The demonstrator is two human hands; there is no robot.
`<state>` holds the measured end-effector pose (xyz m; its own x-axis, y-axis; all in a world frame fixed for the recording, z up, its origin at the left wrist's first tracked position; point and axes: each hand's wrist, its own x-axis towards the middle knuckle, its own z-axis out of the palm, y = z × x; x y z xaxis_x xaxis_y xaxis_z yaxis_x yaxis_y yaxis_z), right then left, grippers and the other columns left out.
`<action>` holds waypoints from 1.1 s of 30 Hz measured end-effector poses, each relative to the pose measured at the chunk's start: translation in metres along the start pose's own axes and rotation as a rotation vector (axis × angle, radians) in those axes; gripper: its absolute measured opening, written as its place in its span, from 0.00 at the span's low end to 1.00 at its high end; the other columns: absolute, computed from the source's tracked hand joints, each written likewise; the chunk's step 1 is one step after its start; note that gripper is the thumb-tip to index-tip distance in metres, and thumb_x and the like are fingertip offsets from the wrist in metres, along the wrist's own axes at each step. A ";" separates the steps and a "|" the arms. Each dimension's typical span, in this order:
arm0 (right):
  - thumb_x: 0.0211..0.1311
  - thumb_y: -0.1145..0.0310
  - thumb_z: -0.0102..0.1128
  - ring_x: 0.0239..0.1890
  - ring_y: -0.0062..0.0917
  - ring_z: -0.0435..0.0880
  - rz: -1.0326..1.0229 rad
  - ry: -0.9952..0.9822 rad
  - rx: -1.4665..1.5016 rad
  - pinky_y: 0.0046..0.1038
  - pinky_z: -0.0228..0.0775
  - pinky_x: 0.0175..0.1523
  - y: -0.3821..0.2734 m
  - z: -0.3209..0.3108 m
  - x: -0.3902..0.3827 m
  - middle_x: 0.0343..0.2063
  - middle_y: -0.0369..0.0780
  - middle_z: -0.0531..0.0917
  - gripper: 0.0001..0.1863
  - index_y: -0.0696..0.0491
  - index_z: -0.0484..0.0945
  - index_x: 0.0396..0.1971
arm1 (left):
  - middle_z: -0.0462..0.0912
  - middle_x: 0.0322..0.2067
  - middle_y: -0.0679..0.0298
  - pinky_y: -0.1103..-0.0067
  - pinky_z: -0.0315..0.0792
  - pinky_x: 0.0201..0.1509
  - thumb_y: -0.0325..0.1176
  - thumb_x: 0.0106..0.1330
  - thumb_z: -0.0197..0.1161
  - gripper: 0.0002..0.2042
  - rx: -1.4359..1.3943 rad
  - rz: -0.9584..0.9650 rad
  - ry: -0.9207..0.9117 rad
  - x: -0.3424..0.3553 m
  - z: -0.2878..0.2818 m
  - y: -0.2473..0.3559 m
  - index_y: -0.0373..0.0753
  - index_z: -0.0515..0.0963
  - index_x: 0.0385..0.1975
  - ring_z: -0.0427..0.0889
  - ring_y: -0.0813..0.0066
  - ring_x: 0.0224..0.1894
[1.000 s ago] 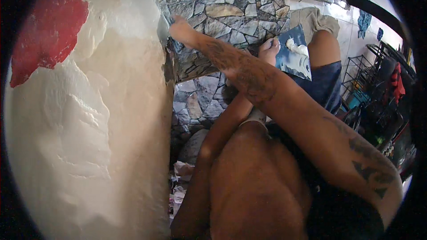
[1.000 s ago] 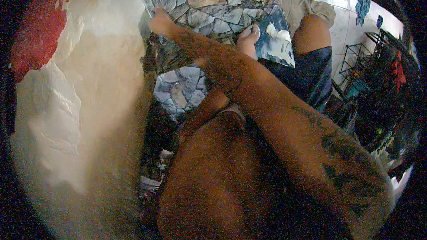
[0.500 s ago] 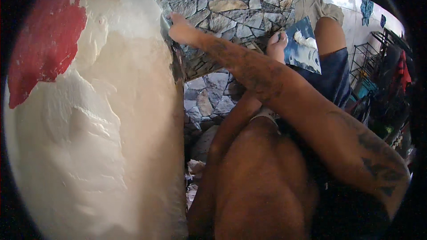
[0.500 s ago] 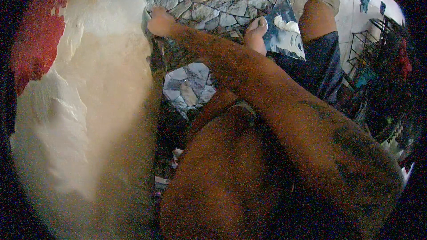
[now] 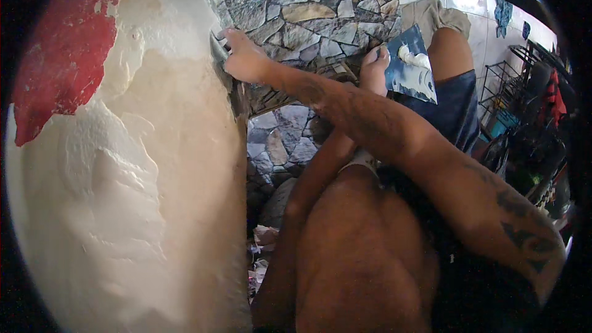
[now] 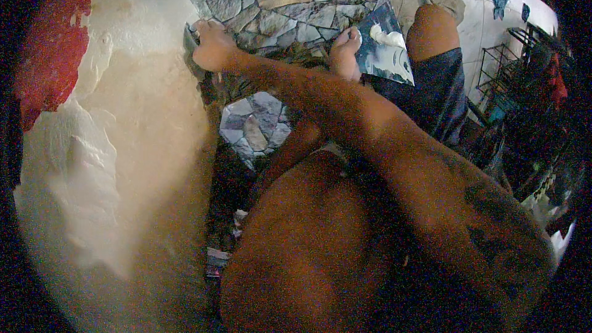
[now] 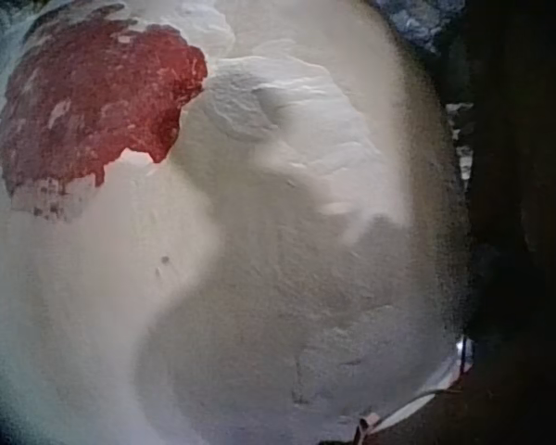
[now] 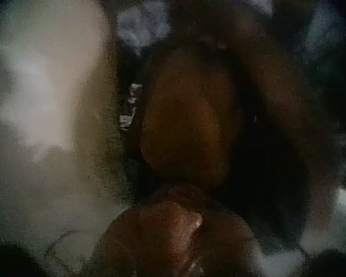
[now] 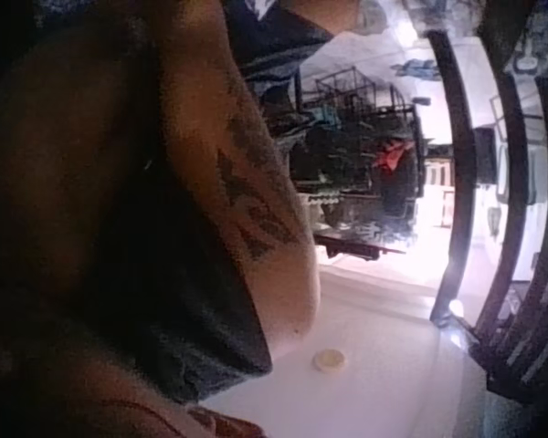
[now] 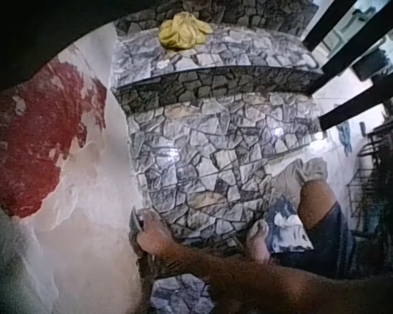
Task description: Applying wall putty to a damaged section of an interior wall using putty knives.
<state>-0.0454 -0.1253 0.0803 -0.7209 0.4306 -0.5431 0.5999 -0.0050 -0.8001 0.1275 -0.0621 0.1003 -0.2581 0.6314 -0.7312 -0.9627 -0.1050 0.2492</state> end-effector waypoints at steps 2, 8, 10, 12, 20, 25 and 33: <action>0.39 0.74 0.46 0.48 0.43 0.65 0.005 -0.018 0.014 0.35 0.58 0.51 -0.008 -0.003 -0.011 0.45 0.48 0.65 0.26 0.54 0.61 0.45 | 0.71 0.28 0.71 0.85 0.59 0.40 0.29 0.57 0.50 0.09 0.046 0.018 0.034 0.000 -0.001 -0.002 0.32 0.71 0.34 0.66 0.83 0.32; 0.36 0.75 0.48 0.49 0.43 0.64 -0.066 -0.023 0.065 0.34 0.58 0.51 -0.030 -0.017 -0.049 0.45 0.48 0.64 0.28 0.54 0.60 0.46 | 0.70 0.24 0.73 0.85 0.61 0.33 0.28 0.59 0.48 0.06 -0.023 -0.015 -0.037 0.001 0.003 0.001 0.35 0.72 0.28 0.65 0.85 0.27; 0.36 0.76 0.48 0.49 0.42 0.63 -0.096 -0.052 0.125 0.33 0.57 0.52 -0.038 -0.025 -0.066 0.45 0.48 0.64 0.29 0.54 0.59 0.47 | 0.70 0.24 0.72 0.85 0.61 0.33 0.28 0.59 0.47 0.06 0.015 0.011 -0.033 0.001 0.004 0.001 0.36 0.72 0.28 0.65 0.85 0.27; 0.36 0.77 0.48 0.50 0.41 0.63 -0.130 -0.080 0.171 0.32 0.56 0.53 -0.044 -0.037 -0.085 0.45 0.48 0.64 0.30 0.54 0.59 0.48 | 0.69 0.24 0.73 0.85 0.60 0.33 0.28 0.60 0.46 0.06 0.093 0.042 -0.006 0.000 0.002 -0.002 0.36 0.71 0.27 0.64 0.86 0.27; 0.34 0.72 0.57 0.28 0.36 0.79 -0.530 -0.147 -0.410 0.28 0.67 0.44 -0.074 -0.252 -0.131 0.23 0.44 0.80 0.07 0.53 0.79 0.19 | 0.69 0.45 0.53 0.76 0.58 0.55 0.23 0.51 0.49 0.16 0.498 0.374 0.083 -0.006 -0.012 0.021 0.35 0.69 0.42 0.65 0.61 0.51; 0.50 0.75 0.46 0.40 0.38 0.75 -0.551 -0.077 0.712 0.39 0.64 0.50 -0.086 -0.376 -0.128 0.34 0.49 0.76 0.09 0.63 0.74 0.27 | 0.69 0.44 0.50 0.74 0.63 0.50 0.20 0.48 0.50 0.18 0.774 0.515 0.099 -0.027 0.004 0.096 0.29 0.67 0.42 0.68 0.56 0.47; 0.40 0.84 0.52 0.33 0.30 0.78 -0.380 0.486 0.366 0.29 0.69 0.43 -0.026 -0.329 -0.125 0.29 0.44 0.78 0.23 0.59 0.65 0.42 | 0.74 0.35 0.58 0.72 0.73 0.39 0.33 0.61 0.47 0.13 0.000 0.309 0.090 -0.022 0.068 0.144 0.31 0.65 0.40 0.77 0.70 0.34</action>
<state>0.1432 0.1177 0.2524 -0.5696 0.8154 -0.1033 0.1219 -0.0404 -0.9917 0.0000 -0.0391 0.1958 -0.5446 0.4993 -0.6739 -0.8375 -0.2816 0.4682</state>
